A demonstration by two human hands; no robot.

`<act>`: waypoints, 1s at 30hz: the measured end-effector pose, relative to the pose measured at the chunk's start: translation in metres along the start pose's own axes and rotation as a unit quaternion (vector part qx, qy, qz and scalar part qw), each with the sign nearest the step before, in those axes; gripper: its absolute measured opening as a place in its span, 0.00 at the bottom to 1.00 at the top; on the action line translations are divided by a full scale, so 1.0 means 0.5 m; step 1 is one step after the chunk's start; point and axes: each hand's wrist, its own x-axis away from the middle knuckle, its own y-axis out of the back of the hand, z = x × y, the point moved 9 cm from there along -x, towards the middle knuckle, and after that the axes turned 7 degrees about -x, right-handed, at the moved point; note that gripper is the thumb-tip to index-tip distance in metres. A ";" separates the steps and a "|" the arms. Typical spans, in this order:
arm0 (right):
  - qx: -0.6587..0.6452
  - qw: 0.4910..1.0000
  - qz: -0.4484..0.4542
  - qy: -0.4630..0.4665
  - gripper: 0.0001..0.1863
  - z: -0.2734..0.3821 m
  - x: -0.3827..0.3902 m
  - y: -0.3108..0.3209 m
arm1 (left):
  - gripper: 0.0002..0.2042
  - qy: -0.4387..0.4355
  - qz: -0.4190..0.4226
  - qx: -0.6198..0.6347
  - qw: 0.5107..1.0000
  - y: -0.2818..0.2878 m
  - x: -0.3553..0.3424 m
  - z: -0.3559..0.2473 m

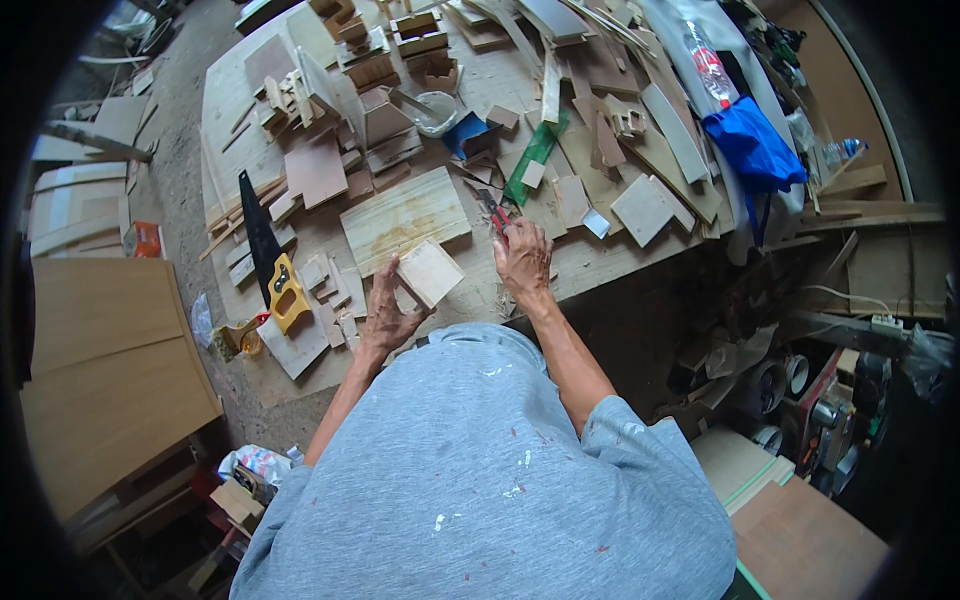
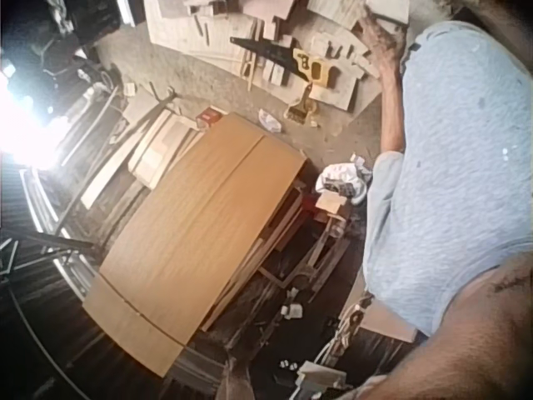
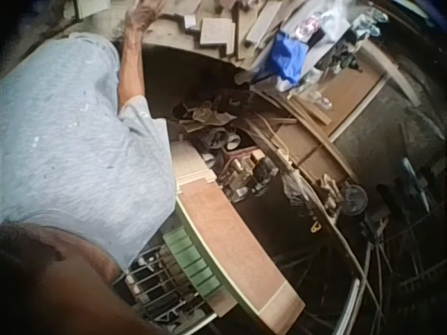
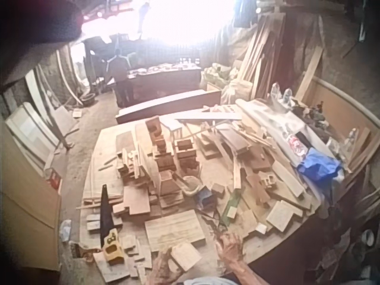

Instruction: Sand a small wooden box and apply wood finish using a brush.

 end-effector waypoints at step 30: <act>-0.395 0.874 0.158 0.234 0.28 0.247 0.003 0.000 | 0.47 0.099 0.008 0.176 0.979 -0.043 -0.003 -0.003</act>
